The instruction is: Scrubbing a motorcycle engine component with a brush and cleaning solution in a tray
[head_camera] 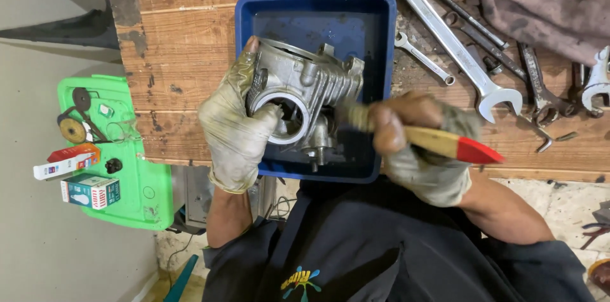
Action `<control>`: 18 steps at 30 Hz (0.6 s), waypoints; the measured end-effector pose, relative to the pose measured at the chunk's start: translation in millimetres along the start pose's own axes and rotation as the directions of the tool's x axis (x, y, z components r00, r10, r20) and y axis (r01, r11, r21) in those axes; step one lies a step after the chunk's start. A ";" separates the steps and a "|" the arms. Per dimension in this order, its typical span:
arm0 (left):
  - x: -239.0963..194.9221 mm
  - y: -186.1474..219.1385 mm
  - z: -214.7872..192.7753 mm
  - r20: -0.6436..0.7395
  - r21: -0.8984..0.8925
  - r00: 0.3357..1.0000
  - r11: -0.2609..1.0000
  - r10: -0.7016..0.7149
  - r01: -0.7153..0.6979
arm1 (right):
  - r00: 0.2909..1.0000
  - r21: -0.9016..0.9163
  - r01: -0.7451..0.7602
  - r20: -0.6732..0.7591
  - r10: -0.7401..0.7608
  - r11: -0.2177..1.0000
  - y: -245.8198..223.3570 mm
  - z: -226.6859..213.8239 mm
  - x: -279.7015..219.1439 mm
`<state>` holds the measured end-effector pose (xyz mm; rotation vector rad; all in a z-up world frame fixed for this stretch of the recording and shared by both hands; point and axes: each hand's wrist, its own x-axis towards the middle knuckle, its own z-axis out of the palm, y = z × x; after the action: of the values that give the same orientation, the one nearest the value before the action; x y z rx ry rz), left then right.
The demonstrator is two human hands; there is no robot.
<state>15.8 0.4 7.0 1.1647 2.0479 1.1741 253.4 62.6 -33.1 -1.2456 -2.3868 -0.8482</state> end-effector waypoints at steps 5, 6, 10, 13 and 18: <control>-2.3 1.9 -0.3 -0.011 -0.018 0.998 0.998 0.060 -0.060 | 0.957 0.922 0.140 -0.032 0.288 -0.362 22.2 4.0 54.2; -1.2 0.6 -1.2 -0.015 -0.019 0.998 0.998 0.059 -0.059 | 0.958 0.921 0.141 -0.034 0.285 -0.363 25.1 5.8 46.0; 2.8 2.1 -2.2 -0.029 -0.015 0.998 0.999 0.049 -0.050 | 0.987 0.979 -0.149 0.137 0.090 0.143 26.6 0.9 43.6; 3.7 2.1 -4.0 -0.020 -0.016 0.997 0.997 0.072 -0.072 | 0.982 0.810 0.023 0.093 -0.166 0.586 7.5 25.1 20.4; 1.6 -6.4 -4.0 -0.027 -0.036 0.998 0.998 0.050 -0.051 | 0.978 0.955 -0.060 0.115 -0.176 0.292 30.6 -9.4 38.7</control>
<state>9.3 -1.6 3.5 1.1960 2.0181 1.2518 256.6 94.8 5.3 -0.6727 -2.3283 0.7907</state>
